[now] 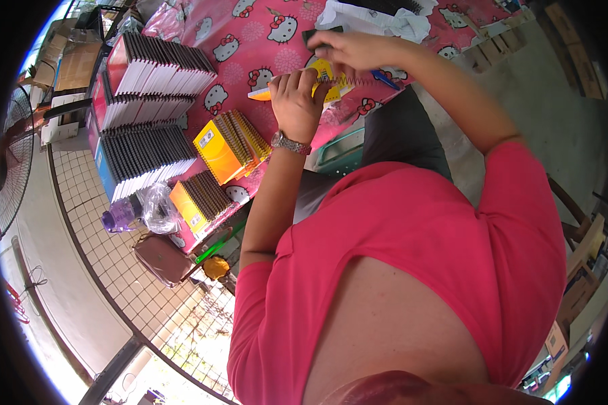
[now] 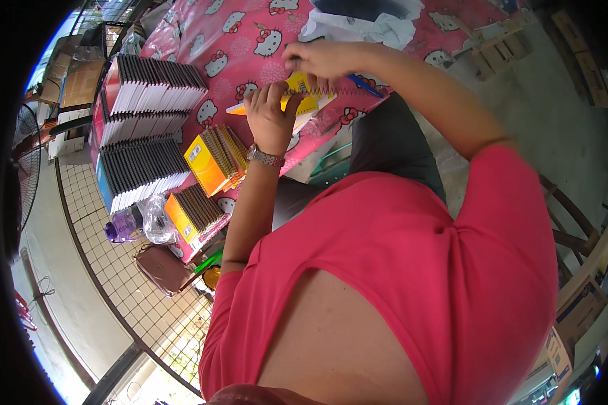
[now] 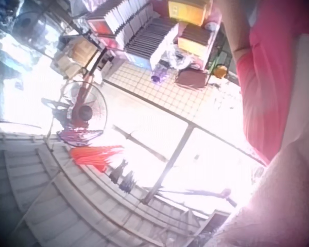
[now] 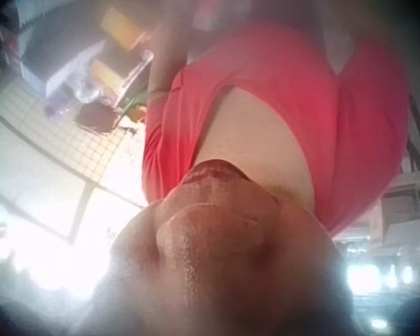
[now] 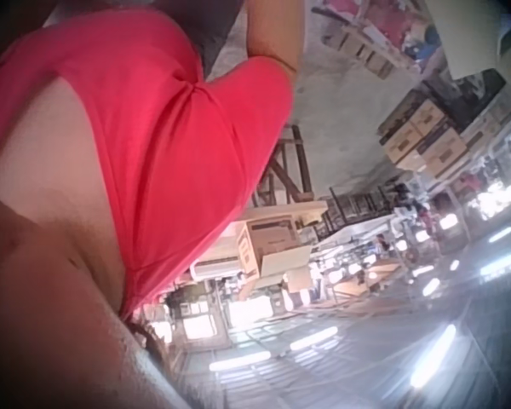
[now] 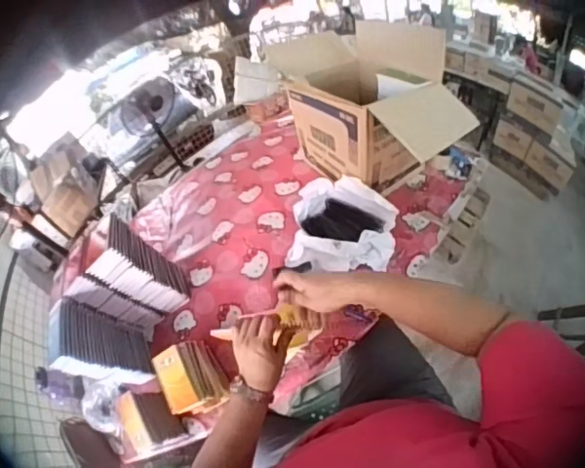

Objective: The person applies adhesive tape to the spiral bindings of yellow notepads by hand and using a tape dispenser.

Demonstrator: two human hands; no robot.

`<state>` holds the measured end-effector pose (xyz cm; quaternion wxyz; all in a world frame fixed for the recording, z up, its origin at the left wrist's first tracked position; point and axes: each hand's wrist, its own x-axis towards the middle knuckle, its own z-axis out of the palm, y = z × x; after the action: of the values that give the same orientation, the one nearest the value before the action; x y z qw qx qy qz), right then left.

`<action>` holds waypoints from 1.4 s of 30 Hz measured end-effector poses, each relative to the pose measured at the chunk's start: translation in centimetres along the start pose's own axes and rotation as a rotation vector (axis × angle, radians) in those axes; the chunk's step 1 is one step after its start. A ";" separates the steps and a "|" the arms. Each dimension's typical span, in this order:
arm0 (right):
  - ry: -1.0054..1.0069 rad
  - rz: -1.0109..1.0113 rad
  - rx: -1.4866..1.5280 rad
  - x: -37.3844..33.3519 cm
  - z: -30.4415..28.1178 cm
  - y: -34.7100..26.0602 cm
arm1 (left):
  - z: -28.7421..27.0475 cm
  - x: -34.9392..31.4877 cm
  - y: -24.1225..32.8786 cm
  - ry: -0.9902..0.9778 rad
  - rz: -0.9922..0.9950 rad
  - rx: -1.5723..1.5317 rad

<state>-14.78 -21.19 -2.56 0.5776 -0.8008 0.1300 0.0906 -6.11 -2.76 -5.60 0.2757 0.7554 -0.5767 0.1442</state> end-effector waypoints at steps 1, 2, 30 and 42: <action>0.186 -0.048 -0.262 2.6 -0.7 2.3 | -0.1 0.4 0.2 -0.007 0.018 -0.013; 0.365 -0.096 -0.520 4.9 -0.9 4.4 | -0.2 0.4 0.1 -0.018 0.030 -0.022; -0.296 -0.254 0.210 0.8 -0.6 -0.3 | -2.9 -0.8 -3.0 -0.095 -0.098 -0.179; -0.462 -0.299 0.246 5.2 -0.1 -0.6 | -3.9 -1.4 -5.4 -0.164 -0.244 -0.322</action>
<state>-9.62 -21.65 -3.58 0.6915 -0.6932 -0.1143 0.1678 -0.97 1.65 -4.57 0.3603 0.7748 -0.5174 -0.0464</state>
